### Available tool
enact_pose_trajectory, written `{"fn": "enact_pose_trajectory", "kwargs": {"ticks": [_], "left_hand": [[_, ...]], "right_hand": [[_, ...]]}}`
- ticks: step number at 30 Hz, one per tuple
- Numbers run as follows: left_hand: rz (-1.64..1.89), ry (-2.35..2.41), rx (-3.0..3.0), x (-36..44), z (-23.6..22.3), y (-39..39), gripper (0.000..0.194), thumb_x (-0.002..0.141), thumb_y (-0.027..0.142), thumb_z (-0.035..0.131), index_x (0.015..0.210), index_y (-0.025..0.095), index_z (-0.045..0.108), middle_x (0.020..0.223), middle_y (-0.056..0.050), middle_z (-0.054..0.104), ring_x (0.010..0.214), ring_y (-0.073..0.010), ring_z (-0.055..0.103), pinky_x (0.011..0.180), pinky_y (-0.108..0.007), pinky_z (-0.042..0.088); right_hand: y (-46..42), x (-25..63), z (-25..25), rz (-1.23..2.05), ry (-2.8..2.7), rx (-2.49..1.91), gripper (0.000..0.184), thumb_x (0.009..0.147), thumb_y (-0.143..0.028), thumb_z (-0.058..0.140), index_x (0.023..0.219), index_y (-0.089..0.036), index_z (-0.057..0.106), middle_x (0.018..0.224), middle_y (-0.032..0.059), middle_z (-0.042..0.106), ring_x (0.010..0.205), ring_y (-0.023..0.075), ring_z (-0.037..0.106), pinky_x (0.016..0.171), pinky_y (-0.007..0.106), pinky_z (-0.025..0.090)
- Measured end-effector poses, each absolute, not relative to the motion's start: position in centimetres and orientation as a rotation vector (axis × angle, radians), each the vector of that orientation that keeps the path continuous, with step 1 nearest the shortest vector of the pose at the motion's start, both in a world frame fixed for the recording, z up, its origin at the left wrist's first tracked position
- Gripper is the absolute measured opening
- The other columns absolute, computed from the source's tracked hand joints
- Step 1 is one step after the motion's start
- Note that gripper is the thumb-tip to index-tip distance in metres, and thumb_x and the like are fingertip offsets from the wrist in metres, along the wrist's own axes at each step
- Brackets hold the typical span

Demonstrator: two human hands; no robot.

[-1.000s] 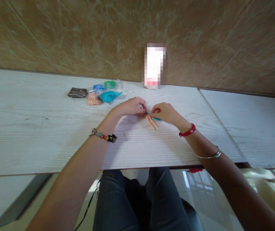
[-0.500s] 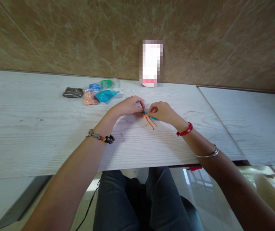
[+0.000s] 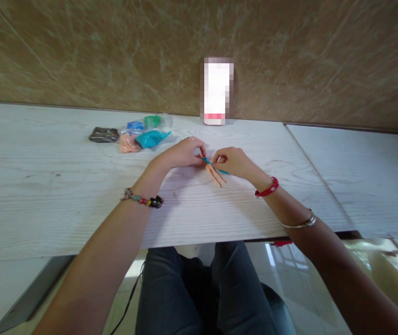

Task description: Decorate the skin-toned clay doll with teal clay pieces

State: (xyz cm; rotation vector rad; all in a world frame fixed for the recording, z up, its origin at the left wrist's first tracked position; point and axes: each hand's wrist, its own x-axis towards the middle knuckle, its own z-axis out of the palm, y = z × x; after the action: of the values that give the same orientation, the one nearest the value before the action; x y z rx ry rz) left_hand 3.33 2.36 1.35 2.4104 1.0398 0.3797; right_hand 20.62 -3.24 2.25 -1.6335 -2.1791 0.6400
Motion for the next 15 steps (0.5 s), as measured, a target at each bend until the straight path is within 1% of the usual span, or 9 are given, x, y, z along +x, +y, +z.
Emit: {"fn": "enact_pose_trajectory", "kwargs": {"ticks": [7, 15], "left_hand": [[0.360, 1.068, 2.418, 3.7, 1.8, 2.0, 0.011, 0.070, 0.022, 0.056, 0.074, 0.014, 0.062, 0.096, -0.006, 0.066, 0.104, -0.0217, 0.055, 0.090, -0.031, 0.040], [0.382, 1.118, 2.404, 4.2, 0.7, 2.4, 0.009, 0.067, 0.018, 0.058, 0.075, 0.014, 0.061, 0.091, -0.004, 0.065, 0.101, -0.0198, 0.057, 0.088, -0.028, 0.041]], "right_hand": [[-3.1, 20.7, 2.1, 0.640, -2.202, -1.615, 0.017, 0.072, -0.014, 0.058, 0.083, -0.013, 0.072, 0.068, 0.0028, 0.067, 0.060, 0.0100, 0.057, 0.057, 0.021, 0.038], [-3.0, 20.8, 2.2, 0.596, -2.254, -1.624, 0.020, 0.073, -0.013, 0.057, 0.085, -0.016, 0.073, 0.074, 0.0031, 0.069, 0.066, 0.0113, 0.059, 0.061, 0.021, 0.040]]}}
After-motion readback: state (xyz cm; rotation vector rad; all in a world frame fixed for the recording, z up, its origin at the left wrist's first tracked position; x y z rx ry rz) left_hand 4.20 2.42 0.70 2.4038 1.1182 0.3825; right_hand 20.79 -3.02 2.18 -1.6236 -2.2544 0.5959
